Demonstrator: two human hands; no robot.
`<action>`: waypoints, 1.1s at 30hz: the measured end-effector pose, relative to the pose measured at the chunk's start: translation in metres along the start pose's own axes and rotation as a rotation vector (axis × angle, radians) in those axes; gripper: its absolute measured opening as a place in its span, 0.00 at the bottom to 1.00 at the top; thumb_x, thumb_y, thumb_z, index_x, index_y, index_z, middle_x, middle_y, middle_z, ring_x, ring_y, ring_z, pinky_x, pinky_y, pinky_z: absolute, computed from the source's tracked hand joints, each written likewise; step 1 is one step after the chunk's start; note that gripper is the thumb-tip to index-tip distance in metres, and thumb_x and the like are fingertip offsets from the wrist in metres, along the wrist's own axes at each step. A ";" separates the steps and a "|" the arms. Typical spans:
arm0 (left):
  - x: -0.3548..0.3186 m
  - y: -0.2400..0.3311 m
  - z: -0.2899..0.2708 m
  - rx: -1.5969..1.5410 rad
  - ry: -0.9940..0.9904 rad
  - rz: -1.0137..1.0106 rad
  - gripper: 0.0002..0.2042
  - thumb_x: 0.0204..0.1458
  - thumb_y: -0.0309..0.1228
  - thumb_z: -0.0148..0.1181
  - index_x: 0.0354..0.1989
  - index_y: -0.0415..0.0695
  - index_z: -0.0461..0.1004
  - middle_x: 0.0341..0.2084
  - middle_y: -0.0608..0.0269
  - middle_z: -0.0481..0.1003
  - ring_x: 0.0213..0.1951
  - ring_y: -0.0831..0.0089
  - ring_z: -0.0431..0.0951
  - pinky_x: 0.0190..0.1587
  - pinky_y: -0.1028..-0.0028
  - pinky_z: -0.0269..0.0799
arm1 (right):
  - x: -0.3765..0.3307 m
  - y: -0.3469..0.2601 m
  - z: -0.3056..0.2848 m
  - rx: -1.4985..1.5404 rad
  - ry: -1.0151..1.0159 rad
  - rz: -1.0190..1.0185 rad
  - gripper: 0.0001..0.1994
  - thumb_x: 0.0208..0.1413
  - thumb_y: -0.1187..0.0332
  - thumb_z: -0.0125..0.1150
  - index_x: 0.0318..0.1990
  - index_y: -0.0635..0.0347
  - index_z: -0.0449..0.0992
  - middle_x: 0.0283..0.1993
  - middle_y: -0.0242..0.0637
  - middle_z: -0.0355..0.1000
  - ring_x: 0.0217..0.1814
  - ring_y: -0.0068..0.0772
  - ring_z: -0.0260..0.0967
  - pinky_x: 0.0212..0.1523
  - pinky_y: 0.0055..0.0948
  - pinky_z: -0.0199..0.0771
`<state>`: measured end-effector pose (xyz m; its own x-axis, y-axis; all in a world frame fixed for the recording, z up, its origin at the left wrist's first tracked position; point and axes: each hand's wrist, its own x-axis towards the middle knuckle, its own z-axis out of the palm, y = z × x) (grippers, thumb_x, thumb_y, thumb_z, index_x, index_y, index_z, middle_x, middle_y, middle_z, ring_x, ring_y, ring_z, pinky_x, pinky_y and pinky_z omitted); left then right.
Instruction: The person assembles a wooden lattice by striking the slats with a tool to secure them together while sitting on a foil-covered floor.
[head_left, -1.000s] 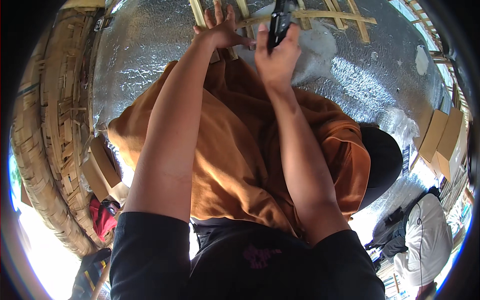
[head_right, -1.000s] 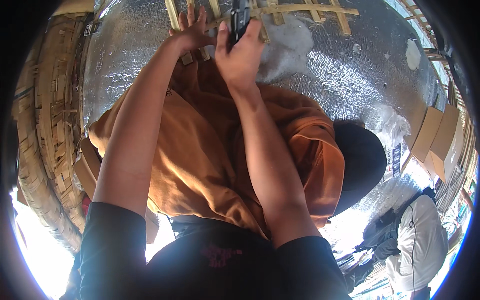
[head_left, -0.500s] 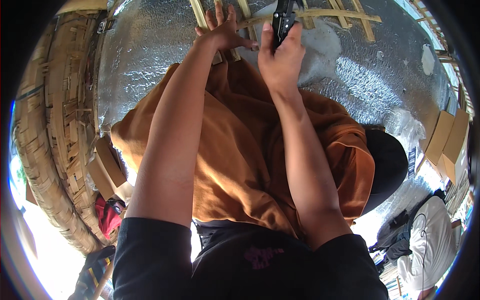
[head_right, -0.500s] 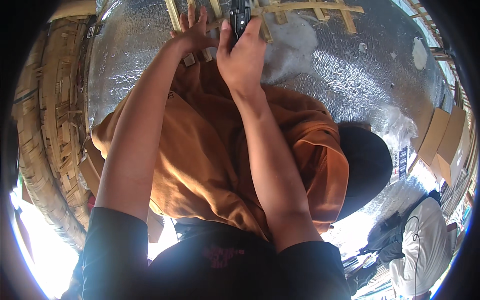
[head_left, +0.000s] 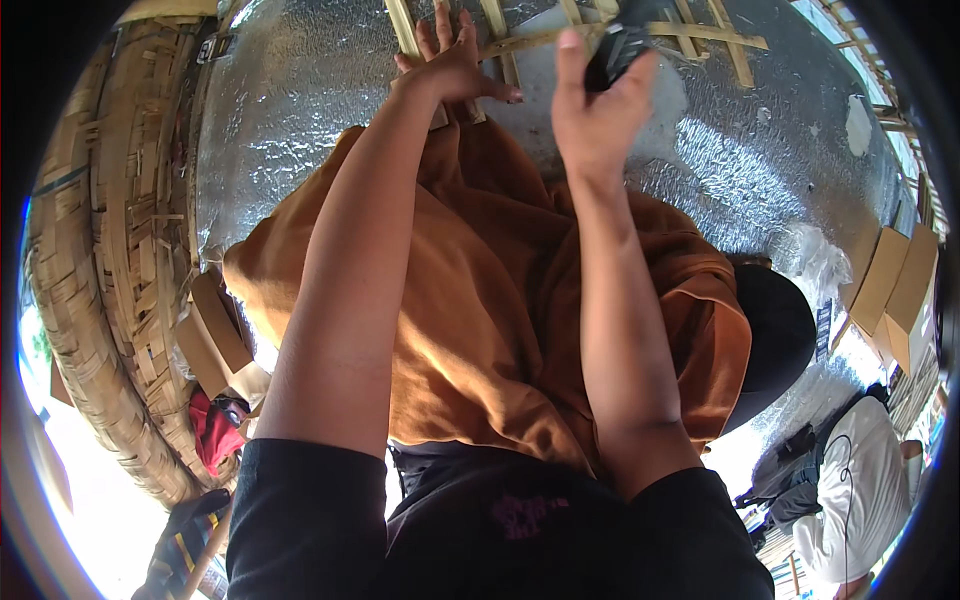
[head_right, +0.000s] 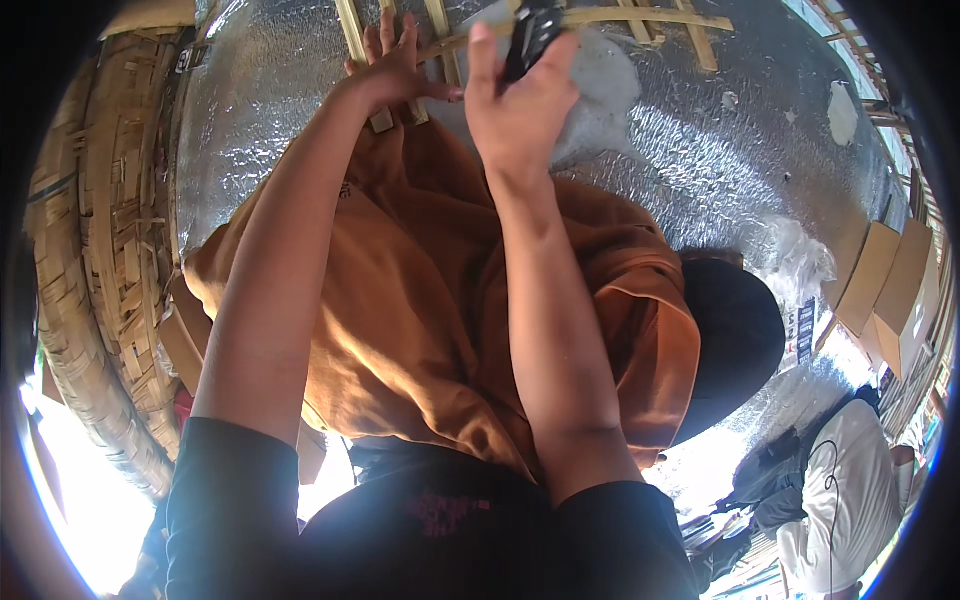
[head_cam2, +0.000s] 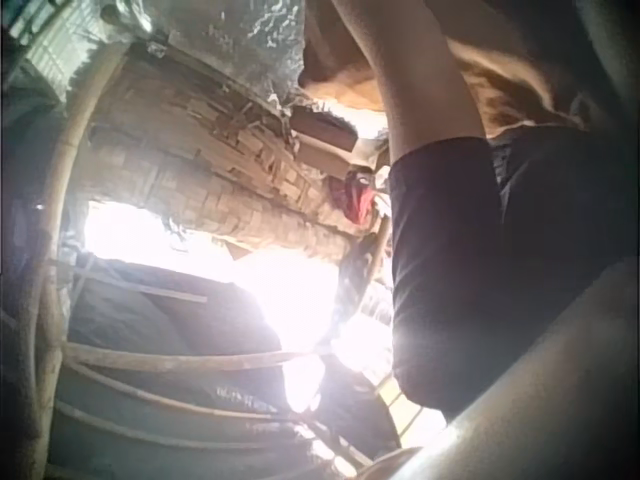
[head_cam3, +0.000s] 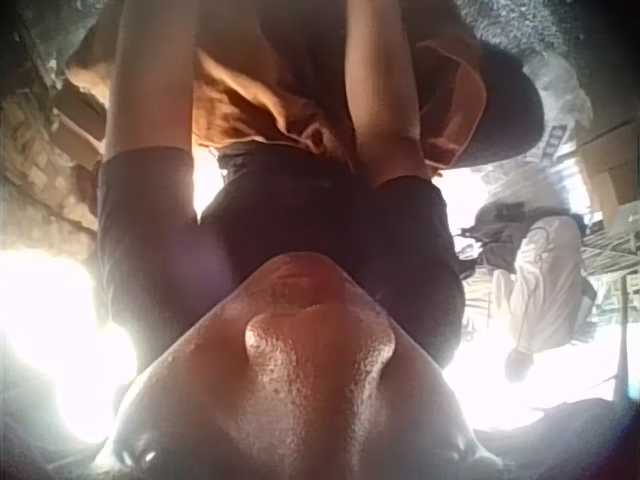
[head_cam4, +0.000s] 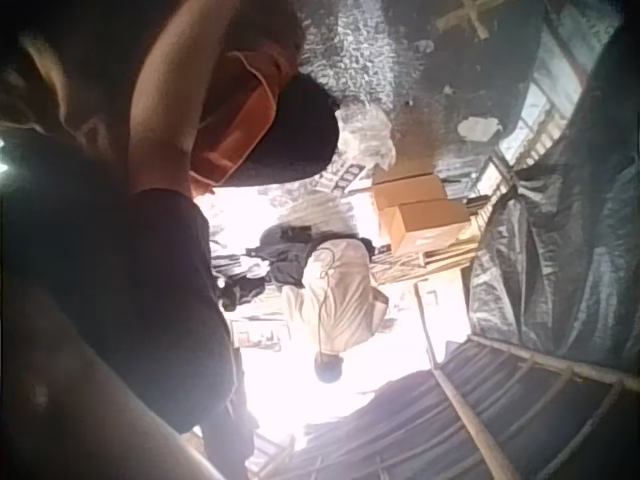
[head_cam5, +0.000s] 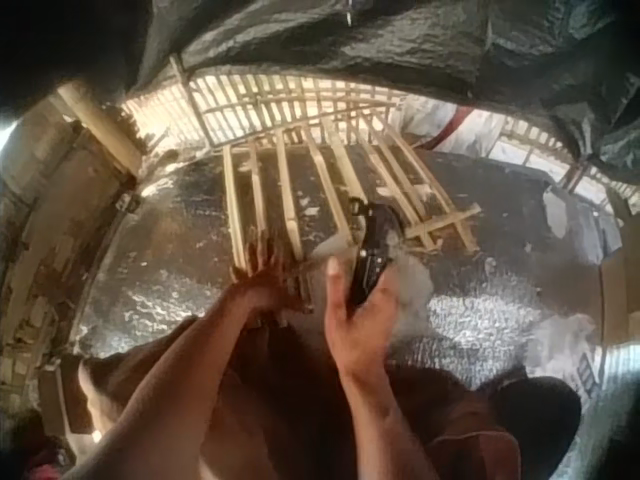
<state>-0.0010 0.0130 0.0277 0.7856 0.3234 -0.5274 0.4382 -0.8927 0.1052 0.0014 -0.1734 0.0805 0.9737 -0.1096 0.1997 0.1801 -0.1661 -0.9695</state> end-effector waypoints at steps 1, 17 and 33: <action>0.007 -0.003 0.009 -0.027 0.136 0.023 0.69 0.35 0.66 0.73 0.78 0.56 0.27 0.77 0.57 0.19 0.76 0.47 0.20 0.68 0.28 0.31 | 0.000 0.012 0.000 -0.069 -0.049 -0.031 0.19 0.53 0.57 0.71 0.34 0.64 0.72 0.24 0.47 0.78 0.27 0.56 0.79 0.31 0.42 0.79; 0.005 0.013 0.002 -0.014 0.080 0.021 0.61 0.45 0.57 0.68 0.78 0.56 0.28 0.77 0.58 0.17 0.77 0.44 0.24 0.66 0.25 0.38 | -0.011 0.026 0.010 -0.457 -0.350 0.080 0.23 0.54 0.54 0.69 0.38 0.70 0.74 0.26 0.57 0.77 0.32 0.63 0.78 0.34 0.51 0.79; 0.011 0.020 -0.001 0.029 -0.040 0.014 0.77 0.26 0.68 0.75 0.77 0.49 0.24 0.75 0.52 0.15 0.75 0.42 0.19 0.67 0.25 0.29 | -0.003 0.009 -0.015 -0.668 -0.575 0.026 0.17 0.59 0.58 0.62 0.42 0.64 0.72 0.32 0.57 0.78 0.37 0.62 0.79 0.40 0.55 0.79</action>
<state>0.0168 -0.0007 0.0245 0.7732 0.2988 -0.5593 0.4142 -0.9059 0.0886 -0.0021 -0.1897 0.0729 0.9282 0.3589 -0.0980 0.2128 -0.7282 -0.6515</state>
